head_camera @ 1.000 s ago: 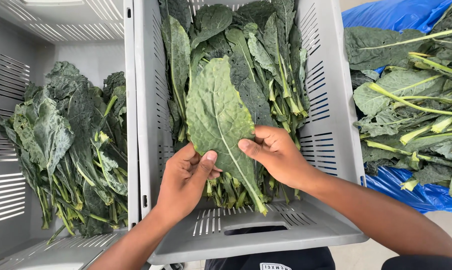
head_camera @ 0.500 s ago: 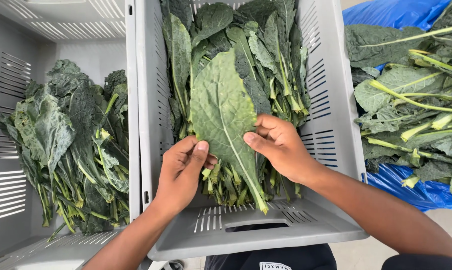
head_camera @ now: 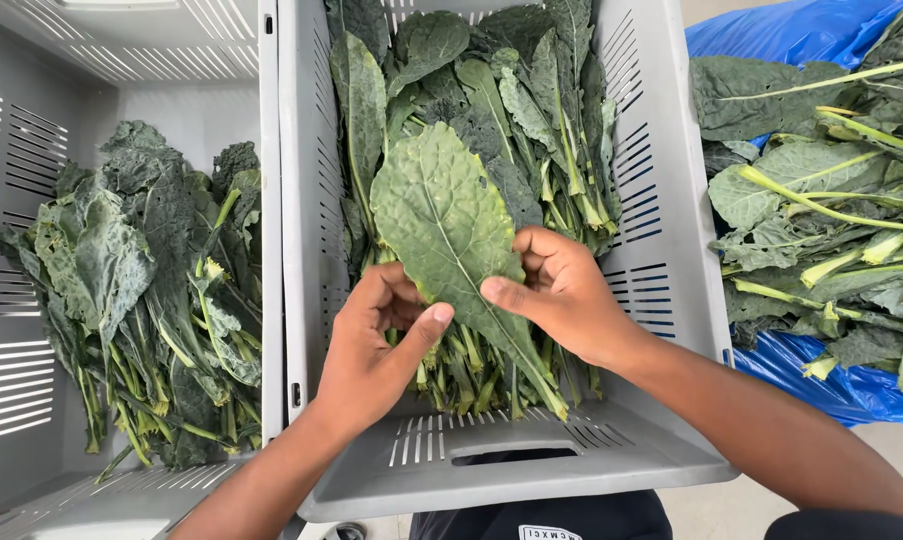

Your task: Sorting and inspecting kale leaves from a blue bag into grey plastic crates.

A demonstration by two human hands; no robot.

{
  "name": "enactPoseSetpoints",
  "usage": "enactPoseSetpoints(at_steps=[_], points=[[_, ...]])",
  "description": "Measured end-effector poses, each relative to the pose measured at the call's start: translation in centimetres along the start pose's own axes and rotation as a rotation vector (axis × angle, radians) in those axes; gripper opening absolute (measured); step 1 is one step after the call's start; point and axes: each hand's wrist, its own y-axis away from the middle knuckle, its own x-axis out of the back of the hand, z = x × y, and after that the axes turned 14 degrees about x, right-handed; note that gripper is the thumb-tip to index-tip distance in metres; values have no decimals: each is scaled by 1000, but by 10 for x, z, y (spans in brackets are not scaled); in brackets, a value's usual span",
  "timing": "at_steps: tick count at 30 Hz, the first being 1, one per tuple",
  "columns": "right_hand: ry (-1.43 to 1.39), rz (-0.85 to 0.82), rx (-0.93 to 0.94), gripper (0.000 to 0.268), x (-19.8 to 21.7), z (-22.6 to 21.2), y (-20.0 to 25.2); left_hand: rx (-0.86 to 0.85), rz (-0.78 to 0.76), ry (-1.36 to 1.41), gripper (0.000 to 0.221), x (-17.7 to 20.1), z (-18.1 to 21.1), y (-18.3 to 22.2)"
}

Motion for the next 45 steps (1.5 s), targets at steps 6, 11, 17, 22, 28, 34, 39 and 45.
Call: enactPoseSetpoints(at_steps=[6,11,17,22,28,34,39,45], points=[[52,-165,40,45,-5,-4,3,32,-198,195,35,0,4,2],[120,-284,43,45,-5,2,6,97,-277,234,21,1,-7,0],[60,-254,-94,39,-3,5,6,103,-289,249,16,1,-3,1],[-140,-136,-189,32,2,19,5,113,-207,235,22,0,-4,1],[-61,244,-4,50,-2,-3,-13,-67,153,224,68,2,-7,-6],[-65,283,278,27,55,-20,7,-87,147,-205,53,0,-9,1],[546,345,426,23,135,-59,50,-326,-18,-583,30,-14,-13,10],[1782,512,474,37,246,-74,106,-558,-104,-842,34,-15,-74,0]])
